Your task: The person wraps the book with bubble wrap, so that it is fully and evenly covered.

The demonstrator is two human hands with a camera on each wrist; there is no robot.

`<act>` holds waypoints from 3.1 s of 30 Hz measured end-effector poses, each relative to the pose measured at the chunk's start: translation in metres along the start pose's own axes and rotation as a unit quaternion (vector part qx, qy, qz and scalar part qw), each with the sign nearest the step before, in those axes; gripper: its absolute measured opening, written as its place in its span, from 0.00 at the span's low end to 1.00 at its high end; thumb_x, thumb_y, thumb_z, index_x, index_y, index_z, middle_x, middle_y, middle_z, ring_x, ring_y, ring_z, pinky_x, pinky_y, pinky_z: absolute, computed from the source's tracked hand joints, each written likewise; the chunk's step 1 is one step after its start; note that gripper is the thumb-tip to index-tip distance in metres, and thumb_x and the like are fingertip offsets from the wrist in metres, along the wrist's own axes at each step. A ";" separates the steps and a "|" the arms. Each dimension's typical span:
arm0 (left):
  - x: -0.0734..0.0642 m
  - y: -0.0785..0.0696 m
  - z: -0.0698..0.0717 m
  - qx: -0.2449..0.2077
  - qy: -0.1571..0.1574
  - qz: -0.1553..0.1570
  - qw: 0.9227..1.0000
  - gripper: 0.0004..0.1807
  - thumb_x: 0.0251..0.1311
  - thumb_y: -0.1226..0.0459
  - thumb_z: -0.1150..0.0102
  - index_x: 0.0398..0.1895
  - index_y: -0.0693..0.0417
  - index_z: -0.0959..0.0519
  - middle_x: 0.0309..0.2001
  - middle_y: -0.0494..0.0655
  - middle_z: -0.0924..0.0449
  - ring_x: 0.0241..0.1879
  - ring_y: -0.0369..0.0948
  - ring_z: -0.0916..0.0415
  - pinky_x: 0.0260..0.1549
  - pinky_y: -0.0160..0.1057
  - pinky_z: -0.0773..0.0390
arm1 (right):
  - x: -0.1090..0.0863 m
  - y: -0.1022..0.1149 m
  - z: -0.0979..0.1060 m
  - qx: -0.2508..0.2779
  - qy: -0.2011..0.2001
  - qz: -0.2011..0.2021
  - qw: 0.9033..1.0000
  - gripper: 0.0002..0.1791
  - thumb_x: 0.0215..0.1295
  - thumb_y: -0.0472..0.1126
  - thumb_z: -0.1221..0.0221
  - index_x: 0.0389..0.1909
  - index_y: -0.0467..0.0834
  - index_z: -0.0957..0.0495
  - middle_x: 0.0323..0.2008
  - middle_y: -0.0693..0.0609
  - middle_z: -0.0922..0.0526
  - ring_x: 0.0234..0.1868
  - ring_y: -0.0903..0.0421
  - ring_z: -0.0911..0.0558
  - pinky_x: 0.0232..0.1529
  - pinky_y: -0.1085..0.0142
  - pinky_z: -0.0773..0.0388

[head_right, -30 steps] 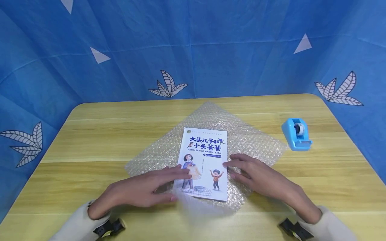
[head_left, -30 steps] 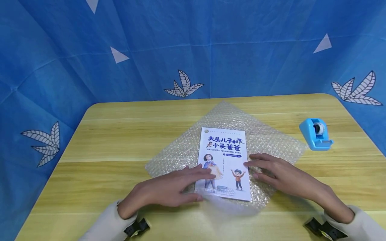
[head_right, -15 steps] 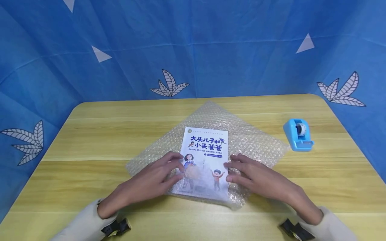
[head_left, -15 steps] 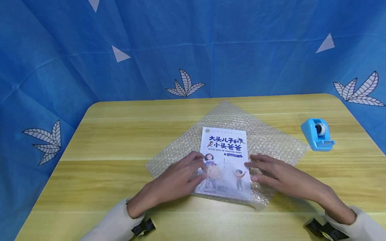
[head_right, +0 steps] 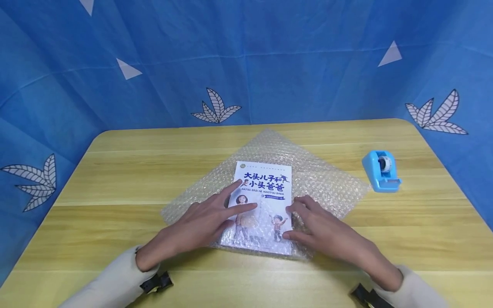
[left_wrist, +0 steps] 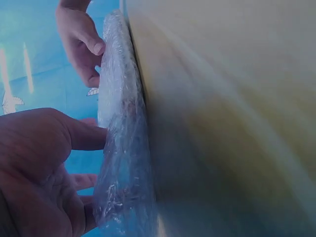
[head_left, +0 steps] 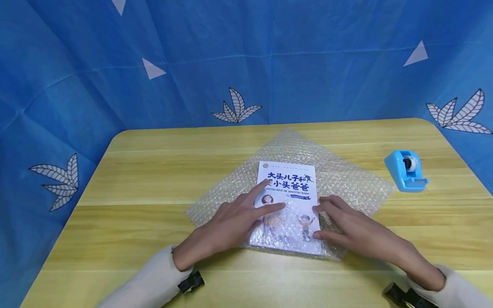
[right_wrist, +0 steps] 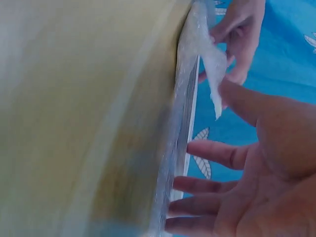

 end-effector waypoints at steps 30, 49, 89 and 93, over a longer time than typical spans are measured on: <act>0.038 0.013 -0.001 -0.087 0.093 0.128 0.984 0.57 0.60 0.44 0.28 0.85 0.30 0.55 0.81 0.66 0.77 0.76 0.72 0.72 0.64 0.81 0.58 | 0.004 0.002 -0.004 -0.022 -0.024 -0.013 0.999 0.29 0.66 0.54 0.30 0.60 0.40 0.22 0.60 0.40 0.26 0.55 0.44 0.20 0.52 0.45 0.17; 0.044 0.010 -0.009 -0.041 0.084 0.149 0.984 0.55 0.66 0.38 0.39 0.86 0.38 0.59 0.82 0.63 0.76 0.75 0.76 0.66 0.61 0.84 0.55 | 0.004 0.001 -0.007 -0.019 -0.007 -0.041 0.999 0.33 0.65 0.59 0.30 0.61 0.40 0.23 0.59 0.42 0.26 0.47 0.51 0.22 0.49 0.47 0.16; 0.044 0.005 -0.008 0.026 0.093 0.138 0.986 0.48 0.69 0.35 0.49 0.86 0.36 0.53 0.79 0.75 0.67 0.75 0.77 0.61 0.60 0.83 0.46 | 0.006 0.003 -0.001 -0.036 -0.019 -0.024 0.999 0.30 0.73 0.59 0.38 0.62 0.39 0.22 0.60 0.40 0.24 0.55 0.45 0.20 0.53 0.44 0.18; 0.045 0.004 -0.009 0.031 0.091 0.133 0.986 0.47 0.69 0.35 0.49 0.86 0.37 0.52 0.79 0.75 0.65 0.75 0.77 0.59 0.60 0.83 0.45 | 0.006 0.001 0.000 -0.034 -0.013 -0.029 0.999 0.28 0.75 0.58 0.40 0.62 0.39 0.21 0.64 0.37 0.25 0.62 0.38 0.22 0.56 0.40 0.21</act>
Point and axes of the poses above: each hand's wrist, its own x-axis towards the middle knuckle, its own z-axis out of the back of the hand, y = z × x, the point moved 7 cm from there along x, towards the middle knuckle
